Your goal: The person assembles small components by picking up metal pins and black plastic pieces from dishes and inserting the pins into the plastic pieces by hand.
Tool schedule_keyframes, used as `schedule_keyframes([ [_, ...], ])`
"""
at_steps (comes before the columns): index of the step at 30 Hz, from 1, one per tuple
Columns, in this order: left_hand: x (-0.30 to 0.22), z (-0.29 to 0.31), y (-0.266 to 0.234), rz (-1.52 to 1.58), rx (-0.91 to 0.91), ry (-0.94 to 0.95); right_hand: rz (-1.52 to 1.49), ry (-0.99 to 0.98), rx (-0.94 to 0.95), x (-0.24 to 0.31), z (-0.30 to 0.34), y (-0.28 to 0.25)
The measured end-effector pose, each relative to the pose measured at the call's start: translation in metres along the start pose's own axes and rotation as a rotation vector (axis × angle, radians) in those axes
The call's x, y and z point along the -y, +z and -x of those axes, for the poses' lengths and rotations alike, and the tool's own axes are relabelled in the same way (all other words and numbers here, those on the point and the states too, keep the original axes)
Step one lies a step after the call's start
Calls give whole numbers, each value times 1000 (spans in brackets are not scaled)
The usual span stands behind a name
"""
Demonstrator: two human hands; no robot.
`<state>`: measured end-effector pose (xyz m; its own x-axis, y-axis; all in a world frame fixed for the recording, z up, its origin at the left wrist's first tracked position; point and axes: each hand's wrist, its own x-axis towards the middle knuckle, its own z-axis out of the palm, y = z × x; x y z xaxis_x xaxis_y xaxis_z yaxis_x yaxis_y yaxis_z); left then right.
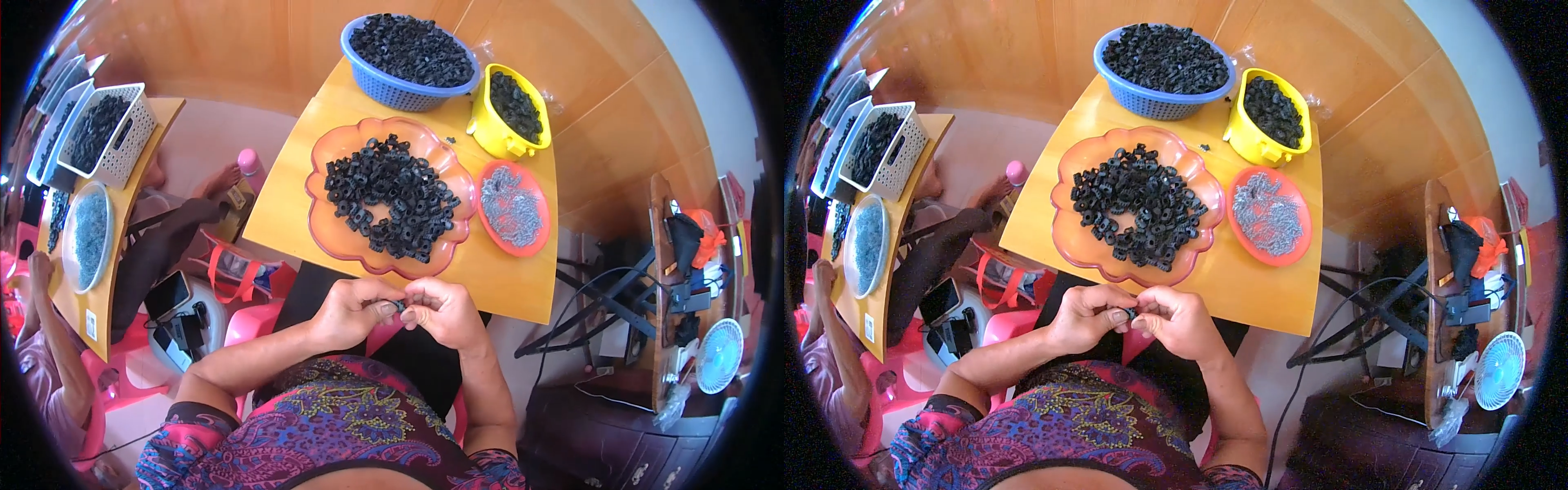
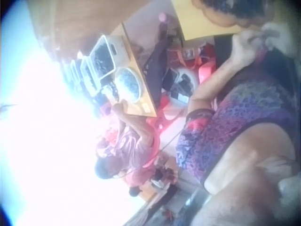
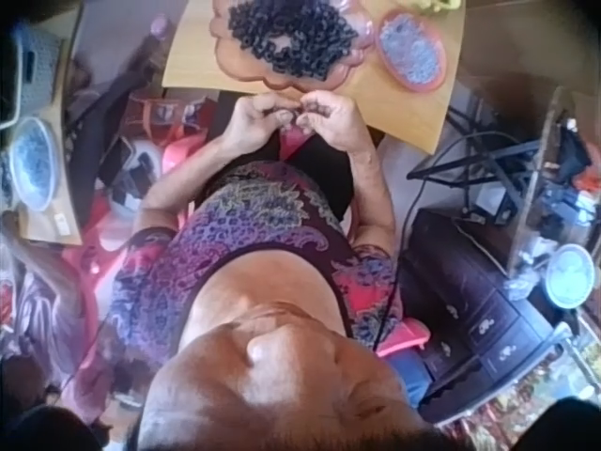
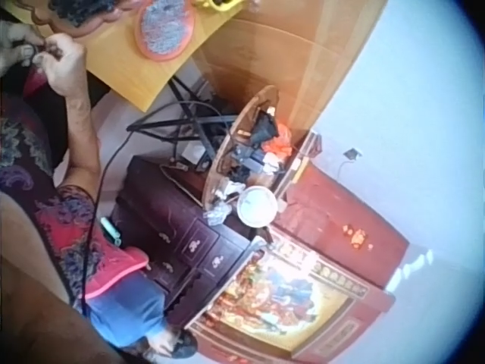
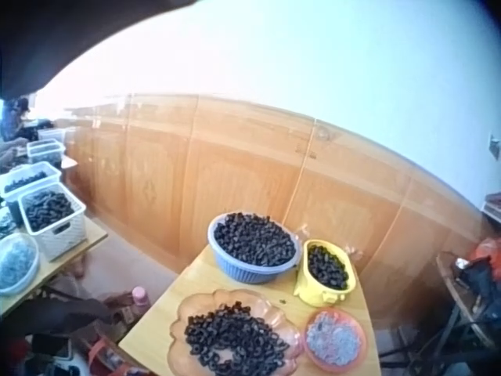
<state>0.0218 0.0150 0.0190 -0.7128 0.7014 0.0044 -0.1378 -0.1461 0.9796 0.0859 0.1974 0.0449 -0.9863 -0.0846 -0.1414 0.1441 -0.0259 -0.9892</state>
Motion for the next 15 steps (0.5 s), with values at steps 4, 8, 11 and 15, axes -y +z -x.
schedule_keyframes([
  [4, 4, 0, -1, 202, 14, 6, 14, 94, -53, 22, -8, -12],
  [8, 8, -3, -6, 155, 26, 37, -73, -106, -266, 48, -48, -67],
  [11, 9, -2, -5, 118, 54, -39, -297, -359, -470, 68, -106, -142],
  [15, 7, -5, -4, 129, 55, -53, -347, -224, -699, 81, -135, -195],
])
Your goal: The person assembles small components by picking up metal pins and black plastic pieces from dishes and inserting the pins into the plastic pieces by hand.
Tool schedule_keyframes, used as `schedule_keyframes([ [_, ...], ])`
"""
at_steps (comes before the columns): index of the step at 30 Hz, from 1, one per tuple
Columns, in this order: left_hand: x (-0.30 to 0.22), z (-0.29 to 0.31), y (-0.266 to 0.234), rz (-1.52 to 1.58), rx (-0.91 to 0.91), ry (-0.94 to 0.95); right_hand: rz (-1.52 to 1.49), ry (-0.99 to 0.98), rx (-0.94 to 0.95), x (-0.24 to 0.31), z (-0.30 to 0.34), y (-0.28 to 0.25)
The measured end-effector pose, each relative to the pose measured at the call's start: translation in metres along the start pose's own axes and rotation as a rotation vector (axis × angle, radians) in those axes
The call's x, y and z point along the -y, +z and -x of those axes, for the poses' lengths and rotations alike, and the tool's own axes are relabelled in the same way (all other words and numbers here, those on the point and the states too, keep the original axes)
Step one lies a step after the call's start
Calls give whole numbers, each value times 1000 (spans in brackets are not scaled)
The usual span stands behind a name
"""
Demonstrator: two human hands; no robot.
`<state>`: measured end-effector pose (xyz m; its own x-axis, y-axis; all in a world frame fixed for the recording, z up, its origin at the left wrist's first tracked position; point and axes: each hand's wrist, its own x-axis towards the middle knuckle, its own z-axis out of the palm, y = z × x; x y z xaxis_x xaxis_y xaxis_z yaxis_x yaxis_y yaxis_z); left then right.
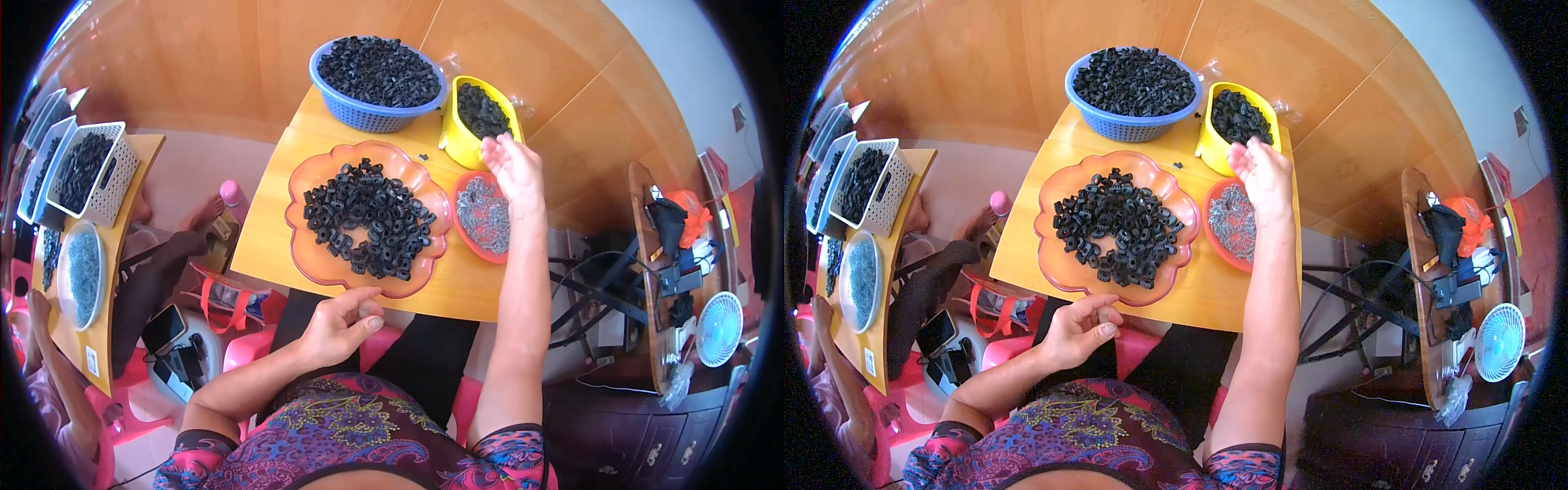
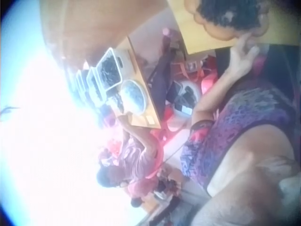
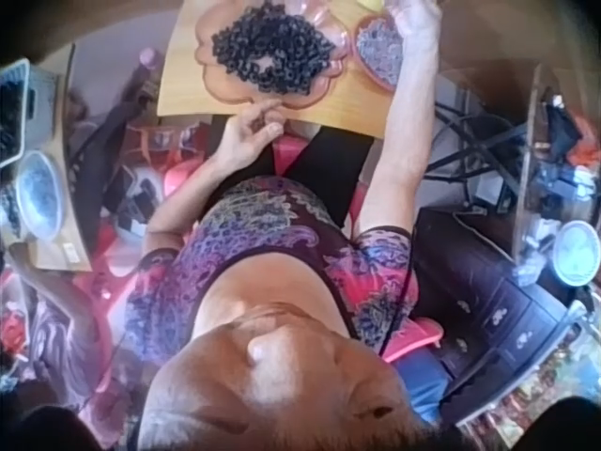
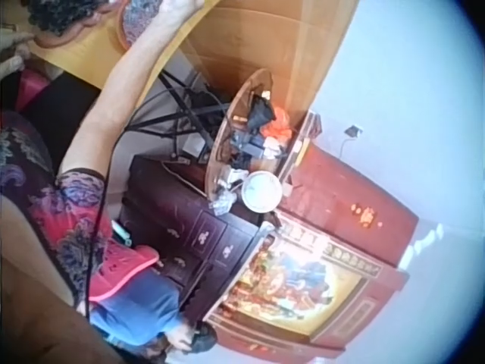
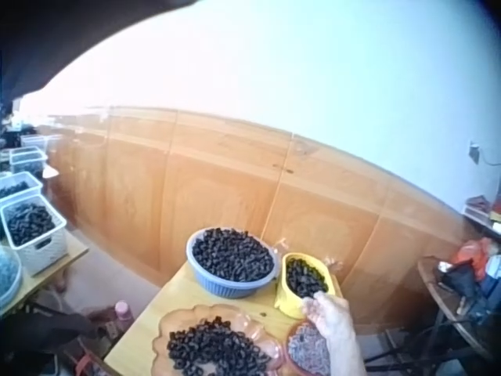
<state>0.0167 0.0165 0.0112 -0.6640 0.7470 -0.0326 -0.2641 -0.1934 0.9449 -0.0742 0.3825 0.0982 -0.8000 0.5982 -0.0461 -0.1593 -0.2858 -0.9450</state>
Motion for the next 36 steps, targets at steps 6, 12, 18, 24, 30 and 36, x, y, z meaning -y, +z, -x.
schedule_keyframes([
  [6, 3, 4, -7, -162, -45, 60, 547, -58, 69, -49, 58, -12],
  [12, -14, -1, -2, -259, 17, 121, 1242, -260, 92, -61, 75, -59],
  [18, -43, -7, -12, -542, -67, 226, 1519, -277, 182, -63, 71, -55],
  [24, -61, -61, -41, -1162, -78, 487, 1529, -303, 183, -69, 70, -66],
  [30, -41, -96, -46, -1468, 126, 320, 1450, -346, 243, -64, 79, -71],
  [36, -35, -104, -46, -1445, 149, 250, 1287, -411, 194, -72, 81, -86],
])
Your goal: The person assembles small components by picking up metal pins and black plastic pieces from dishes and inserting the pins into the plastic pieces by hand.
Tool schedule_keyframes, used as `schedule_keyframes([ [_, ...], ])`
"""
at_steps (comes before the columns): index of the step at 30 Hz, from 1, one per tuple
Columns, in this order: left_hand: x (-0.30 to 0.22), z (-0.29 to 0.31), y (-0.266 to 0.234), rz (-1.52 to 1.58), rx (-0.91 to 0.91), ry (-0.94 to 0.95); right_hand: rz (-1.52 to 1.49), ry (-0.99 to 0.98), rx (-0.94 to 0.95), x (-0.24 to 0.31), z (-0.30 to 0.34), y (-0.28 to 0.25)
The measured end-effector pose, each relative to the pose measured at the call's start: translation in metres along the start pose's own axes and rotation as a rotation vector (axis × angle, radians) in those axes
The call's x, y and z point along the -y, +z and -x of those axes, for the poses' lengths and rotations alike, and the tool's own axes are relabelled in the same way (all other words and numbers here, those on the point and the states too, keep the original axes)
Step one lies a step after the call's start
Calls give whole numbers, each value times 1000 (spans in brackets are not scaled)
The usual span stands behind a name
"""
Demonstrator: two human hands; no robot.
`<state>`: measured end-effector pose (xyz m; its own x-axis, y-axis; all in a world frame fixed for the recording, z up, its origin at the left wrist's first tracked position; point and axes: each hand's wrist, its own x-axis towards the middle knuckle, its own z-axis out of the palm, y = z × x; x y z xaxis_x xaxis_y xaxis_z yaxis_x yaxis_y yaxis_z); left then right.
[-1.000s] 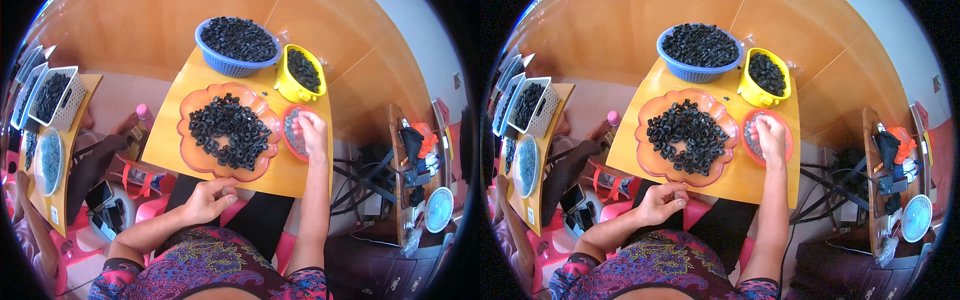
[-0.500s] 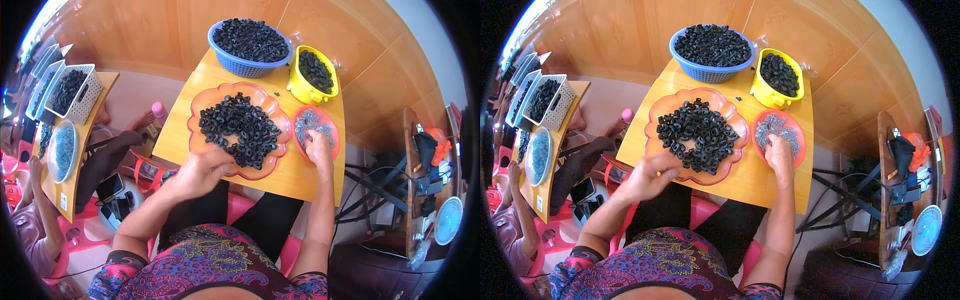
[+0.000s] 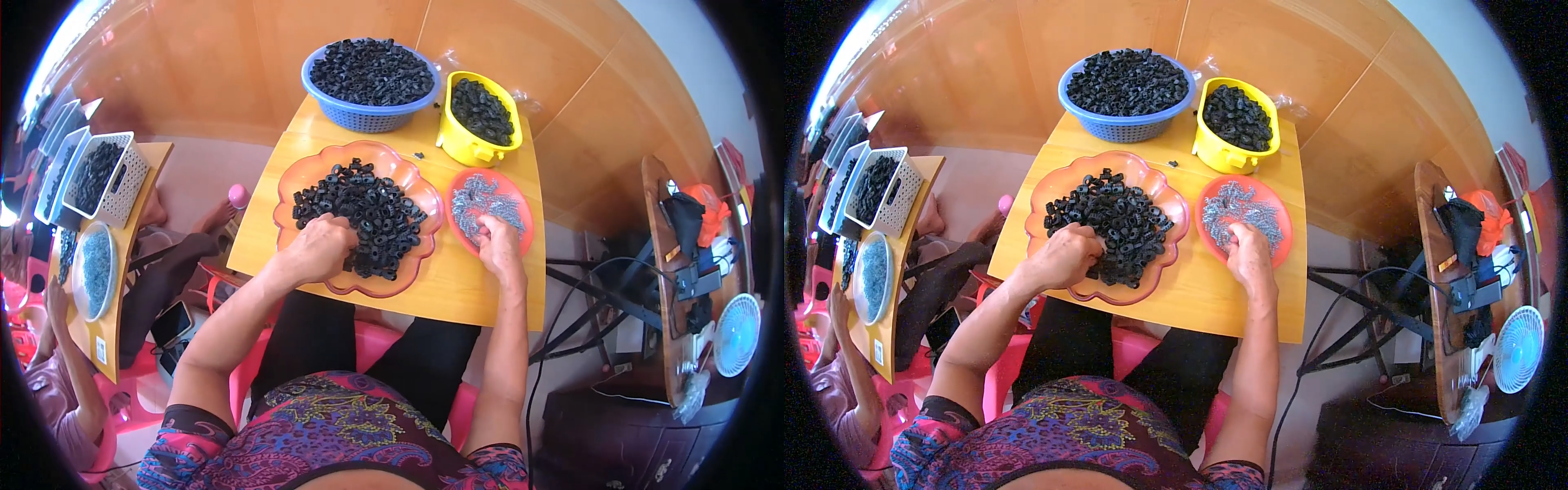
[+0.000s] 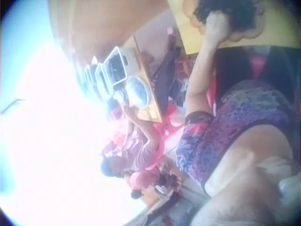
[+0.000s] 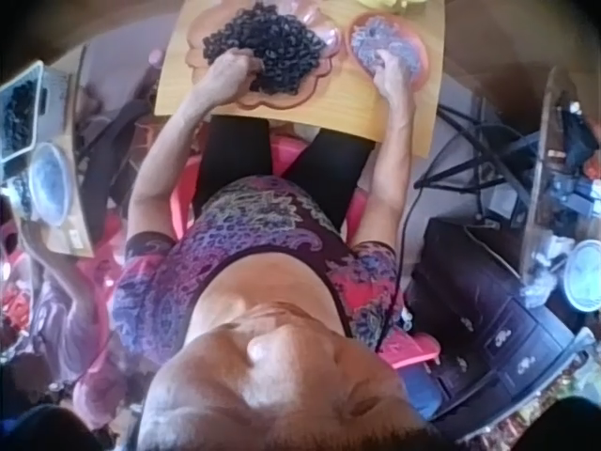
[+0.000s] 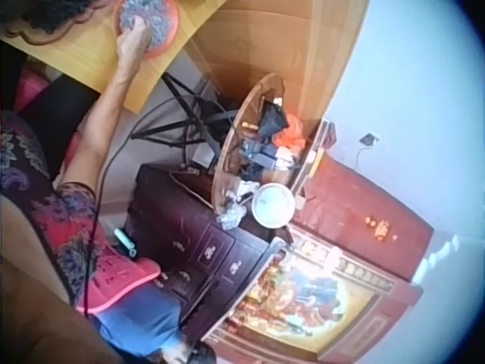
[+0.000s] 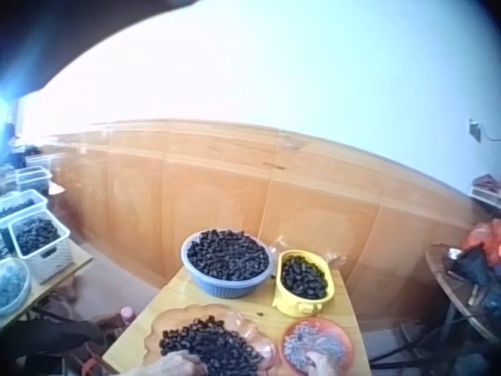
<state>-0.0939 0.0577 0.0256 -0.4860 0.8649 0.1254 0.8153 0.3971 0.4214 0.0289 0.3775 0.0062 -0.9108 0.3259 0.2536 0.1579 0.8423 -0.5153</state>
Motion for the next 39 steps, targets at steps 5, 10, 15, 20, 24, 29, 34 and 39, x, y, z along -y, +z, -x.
schedule_keyframes([
  [5, -1, 0, -3, 46, -43, 28, -340, 146, -181, 1, 1, -8],
  [10, -9, 12, -6, 1111, -333, -197, -1144, 263, -56, -7, 1, -26],
  [15, -8, 32, -15, 1799, -348, -273, -1429, 245, 11, 21, 0, -26],
  [20, -20, 45, -7, 2040, -261, -177, -1349, 86, 168, 89, 13, -21],
  [24, -32, 55, 0, 2082, -236, -233, -1104, -5, 267, 151, 35, -10],
  [29, -39, 69, 10, 2084, -276, -173, -959, -209, 310, 193, 58, 3],
  [34, -45, 75, 14, 1968, -333, -155, -839, -282, 297, 202, 65, 8],
  [39, -54, 80, 16, 1827, -337, -138, -711, -299, 349, 202, 70, 8],
])
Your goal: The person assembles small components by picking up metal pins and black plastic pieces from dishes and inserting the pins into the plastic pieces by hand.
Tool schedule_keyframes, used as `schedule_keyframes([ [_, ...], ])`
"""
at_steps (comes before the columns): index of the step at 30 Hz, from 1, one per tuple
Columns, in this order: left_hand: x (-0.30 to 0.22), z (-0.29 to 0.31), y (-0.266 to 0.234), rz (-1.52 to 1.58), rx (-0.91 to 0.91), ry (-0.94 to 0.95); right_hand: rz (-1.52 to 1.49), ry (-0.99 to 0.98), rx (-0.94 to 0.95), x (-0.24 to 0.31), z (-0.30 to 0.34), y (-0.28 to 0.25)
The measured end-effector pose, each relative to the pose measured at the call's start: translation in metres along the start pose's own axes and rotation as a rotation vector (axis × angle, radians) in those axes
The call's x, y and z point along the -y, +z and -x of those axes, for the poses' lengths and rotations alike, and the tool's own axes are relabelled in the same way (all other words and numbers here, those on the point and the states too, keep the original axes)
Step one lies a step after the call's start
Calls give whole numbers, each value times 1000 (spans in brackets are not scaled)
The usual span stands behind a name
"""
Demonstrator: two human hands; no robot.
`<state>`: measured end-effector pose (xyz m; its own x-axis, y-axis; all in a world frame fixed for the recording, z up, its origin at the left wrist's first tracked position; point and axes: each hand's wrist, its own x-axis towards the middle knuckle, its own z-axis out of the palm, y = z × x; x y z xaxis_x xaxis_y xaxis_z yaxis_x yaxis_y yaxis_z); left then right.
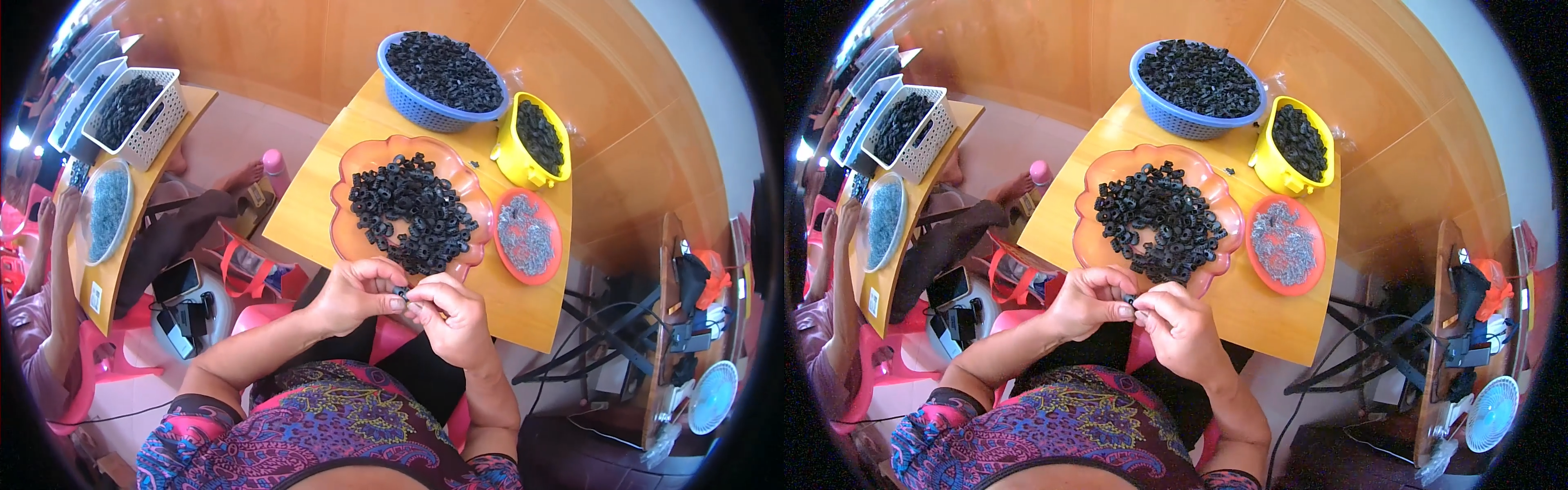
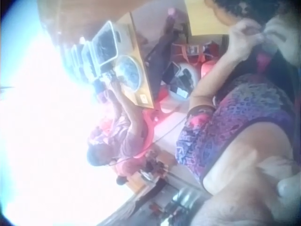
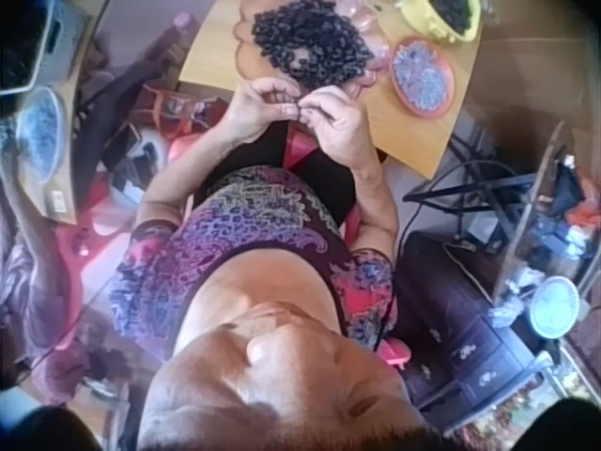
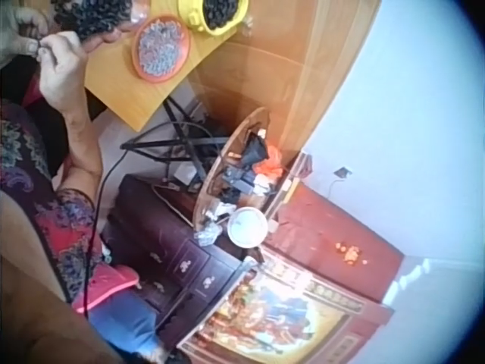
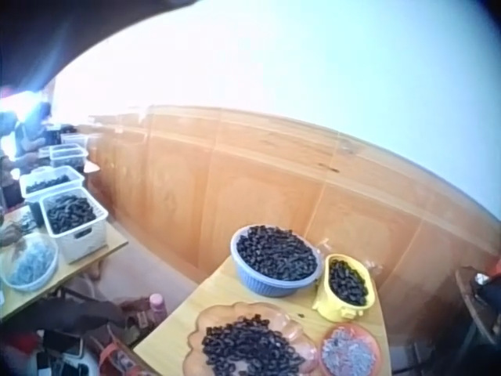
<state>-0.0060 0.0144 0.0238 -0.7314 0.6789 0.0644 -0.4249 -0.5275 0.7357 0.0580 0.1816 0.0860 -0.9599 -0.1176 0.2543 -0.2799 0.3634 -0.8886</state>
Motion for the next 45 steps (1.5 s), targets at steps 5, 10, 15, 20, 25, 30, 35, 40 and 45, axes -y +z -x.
schedule_keyframes([
  [5, 2, 8, -2, -1, 49, -112, -24, 221, 36, -7, 5, -2],
  [10, 2, 8, -3, 196, 122, -219, 30, 127, 147, -8, -11, -23],
  [15, 11, 6, -8, 260, 142, -216, 590, -41, 16, -51, -59, -18],
  [20, 11, 7, -8, 253, 134, -222, 967, -17, 211, -73, -82, 4],
  [25, 8, 7, -10, 249, 116, -232, 960, -13, 249, -81, -85, 10],
  [30, 4, 7, -12, 247, 118, -262, 992, 11, 292, -76, -86, 14],
  [35, 7, 6, -11, 298, 95, -235, 1088, 29, 303, -75, -87, 20],
  [40, 8, 5, -9, 307, 101, -221, 1107, 112, 318, -72, -91, 20],
  [45, 12, 4, -18, 393, 129, -144, 726, -21, 69, -59, -74, 3],
])
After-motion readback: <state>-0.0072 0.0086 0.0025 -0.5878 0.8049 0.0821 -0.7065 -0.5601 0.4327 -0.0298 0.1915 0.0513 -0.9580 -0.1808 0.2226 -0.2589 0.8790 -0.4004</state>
